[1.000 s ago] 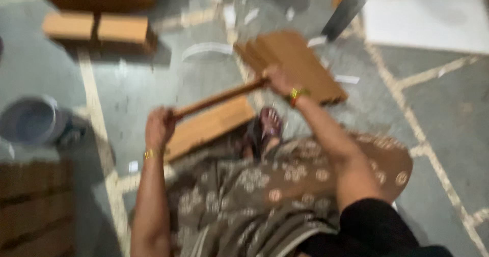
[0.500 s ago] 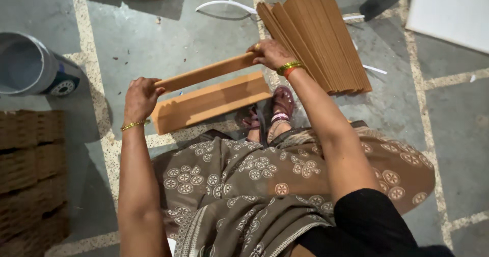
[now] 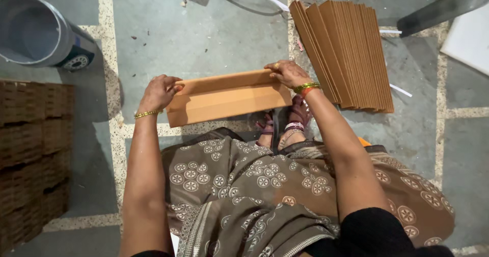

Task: The person sits on the floor and assembles a cardboard box by hand. They fold the flaps of a flat cardboard piece, interlock the tabs, and press the edges to secure the structure.

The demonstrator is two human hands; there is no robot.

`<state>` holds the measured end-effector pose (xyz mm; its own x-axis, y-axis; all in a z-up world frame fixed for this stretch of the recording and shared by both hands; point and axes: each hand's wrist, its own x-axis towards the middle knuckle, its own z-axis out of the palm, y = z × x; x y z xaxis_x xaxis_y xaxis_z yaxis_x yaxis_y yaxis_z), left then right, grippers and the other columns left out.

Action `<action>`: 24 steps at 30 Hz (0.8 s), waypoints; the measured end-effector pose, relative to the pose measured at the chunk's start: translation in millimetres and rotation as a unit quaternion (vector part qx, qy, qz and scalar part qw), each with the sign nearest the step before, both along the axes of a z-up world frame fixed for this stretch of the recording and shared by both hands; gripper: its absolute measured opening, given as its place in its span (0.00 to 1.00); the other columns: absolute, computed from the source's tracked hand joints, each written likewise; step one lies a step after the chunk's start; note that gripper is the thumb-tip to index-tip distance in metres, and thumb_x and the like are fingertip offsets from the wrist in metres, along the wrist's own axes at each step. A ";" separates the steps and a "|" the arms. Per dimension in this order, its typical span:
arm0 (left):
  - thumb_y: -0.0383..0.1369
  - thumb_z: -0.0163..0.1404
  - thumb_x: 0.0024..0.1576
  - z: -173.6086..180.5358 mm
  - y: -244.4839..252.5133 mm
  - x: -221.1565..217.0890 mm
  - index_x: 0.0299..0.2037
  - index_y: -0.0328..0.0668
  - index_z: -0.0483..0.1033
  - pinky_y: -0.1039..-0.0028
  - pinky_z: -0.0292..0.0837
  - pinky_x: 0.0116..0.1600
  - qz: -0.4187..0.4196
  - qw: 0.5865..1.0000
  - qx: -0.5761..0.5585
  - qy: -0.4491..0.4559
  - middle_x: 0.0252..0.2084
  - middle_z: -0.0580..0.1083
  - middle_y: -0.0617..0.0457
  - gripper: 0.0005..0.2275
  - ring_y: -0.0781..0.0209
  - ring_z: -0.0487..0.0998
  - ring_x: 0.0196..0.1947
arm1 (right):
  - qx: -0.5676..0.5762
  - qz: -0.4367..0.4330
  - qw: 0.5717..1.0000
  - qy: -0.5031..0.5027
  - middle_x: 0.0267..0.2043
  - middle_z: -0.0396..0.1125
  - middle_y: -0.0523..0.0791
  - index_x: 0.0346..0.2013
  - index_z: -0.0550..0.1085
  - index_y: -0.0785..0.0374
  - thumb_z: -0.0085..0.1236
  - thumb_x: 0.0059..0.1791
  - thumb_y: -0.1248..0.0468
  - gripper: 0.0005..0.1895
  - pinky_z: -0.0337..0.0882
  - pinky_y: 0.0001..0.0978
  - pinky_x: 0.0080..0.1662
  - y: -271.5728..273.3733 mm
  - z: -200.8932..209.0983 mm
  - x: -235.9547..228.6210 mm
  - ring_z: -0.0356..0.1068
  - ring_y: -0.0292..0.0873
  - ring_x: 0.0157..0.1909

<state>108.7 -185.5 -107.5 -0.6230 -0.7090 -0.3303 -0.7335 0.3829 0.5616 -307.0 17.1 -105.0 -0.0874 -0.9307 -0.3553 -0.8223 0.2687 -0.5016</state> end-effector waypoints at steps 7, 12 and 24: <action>0.41 0.55 0.60 -16.4 -4.2 6.0 0.51 0.49 0.82 0.56 0.71 0.51 -0.017 1.000 -0.004 0.025 0.39 0.77 0.43 0.13 0.43 0.77 0.43 | -0.019 0.022 0.999 -0.013 0.51 0.72 0.50 0.59 0.75 0.52 0.56 0.53 0.57 0.19 0.69 0.44 0.57 1.8 -17.8 -1.5 0.71 0.54 0.55; 0.43 0.54 0.61 -27.4 -5.4 7.4 0.53 0.51 0.82 0.56 0.71 0.53 -0.014 1.000 -0.005 0.014 0.40 0.77 0.42 0.14 0.42 0.77 0.45 | -0.031 0.032 0.999 0.014 0.53 0.72 0.50 0.61 0.74 0.52 0.54 0.54 0.57 0.20 0.68 0.44 0.58 3.6 -26.6 -0.9 0.70 0.54 0.57; 0.39 0.54 0.60 -58.6 19.2 6.7 0.70 0.56 0.70 0.49 0.54 0.73 -0.071 0.991 -0.115 -0.011 0.61 0.73 0.51 0.25 0.50 0.70 0.65 | -0.107 0.057 0.979 0.165 0.73 0.57 0.49 0.71 0.62 0.53 0.61 0.48 0.54 0.36 0.47 0.62 0.70 29.1 -25.9 34.0 0.53 0.55 0.75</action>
<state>115.4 -166.3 -166.1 -0.7164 -0.6729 -0.1844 -0.6740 0.5993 0.4319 -273.1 46.2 -130.8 -0.0570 -0.9910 -0.1212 -0.9676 0.0847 -0.2378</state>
